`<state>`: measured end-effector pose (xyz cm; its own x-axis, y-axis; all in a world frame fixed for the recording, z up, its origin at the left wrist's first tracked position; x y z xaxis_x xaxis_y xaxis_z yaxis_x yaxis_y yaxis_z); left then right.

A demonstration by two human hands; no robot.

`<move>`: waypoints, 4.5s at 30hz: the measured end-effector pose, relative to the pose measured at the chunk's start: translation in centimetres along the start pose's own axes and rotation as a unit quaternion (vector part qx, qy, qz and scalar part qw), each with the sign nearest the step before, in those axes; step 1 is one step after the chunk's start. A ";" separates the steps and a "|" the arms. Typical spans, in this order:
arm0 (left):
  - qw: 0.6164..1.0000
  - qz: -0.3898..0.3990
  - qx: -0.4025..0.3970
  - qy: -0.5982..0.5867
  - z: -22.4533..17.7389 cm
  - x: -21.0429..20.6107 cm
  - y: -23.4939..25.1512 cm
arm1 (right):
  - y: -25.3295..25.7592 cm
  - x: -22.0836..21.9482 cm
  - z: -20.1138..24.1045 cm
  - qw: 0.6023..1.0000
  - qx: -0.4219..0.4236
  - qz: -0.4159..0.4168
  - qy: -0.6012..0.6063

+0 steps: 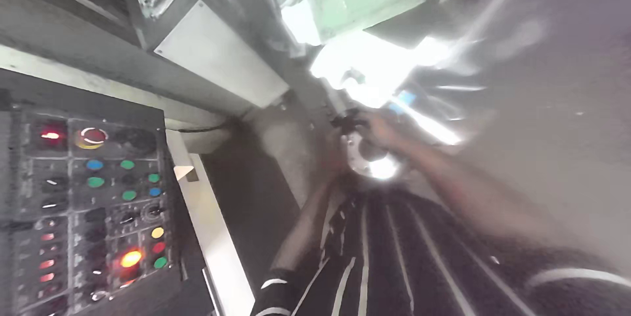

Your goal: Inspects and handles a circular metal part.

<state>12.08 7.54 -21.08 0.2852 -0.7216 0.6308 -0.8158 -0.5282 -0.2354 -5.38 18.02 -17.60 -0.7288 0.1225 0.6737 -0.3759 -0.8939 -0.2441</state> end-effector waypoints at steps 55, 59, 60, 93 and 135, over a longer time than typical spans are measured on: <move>0.937 0.210 0.139 -0.243 -0.3 -3.1 -13.2 | -16.1 -1.6 -6.0 0.951 -0.160 -0.110 0.241; 0.928 0.263 0.141 -0.225 -0.2 -4.5 -14.0 | -18.8 -3.5 -6.2 0.935 -0.098 -0.078 0.332; 0.929 0.266 0.140 -0.215 -0.3 -4.6 -14.2 | -19.5 -3.5 -5.6 0.924 -0.092 -0.045 0.368; 0.991 0.059 -0.038 -0.115 1.6 0.2 0.0 | -1.2 -1.5 3.9 0.947 0.132 0.071 -0.283; 0.924 0.282 0.127 -0.227 1.0 -4.7 -12.4 | -19.1 -2.8 -3.1 0.969 -0.090 -0.016 0.230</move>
<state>21.35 17.06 -21.83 0.0800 -0.9968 -0.0057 -0.7708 -0.0582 -0.6345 2.11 36.10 -16.98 -0.8775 0.3649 0.3114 -0.4661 -0.8016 -0.3743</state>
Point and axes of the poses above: each hand's wrist, its own y-axis towards the middle knuckle, its own x-axis out of the back of the hand, z = x × y, the point moved 2 cm from there along y, towards the middle knuckle, and after that the axes turned 5 degrees about z, right-handed, at the moved point
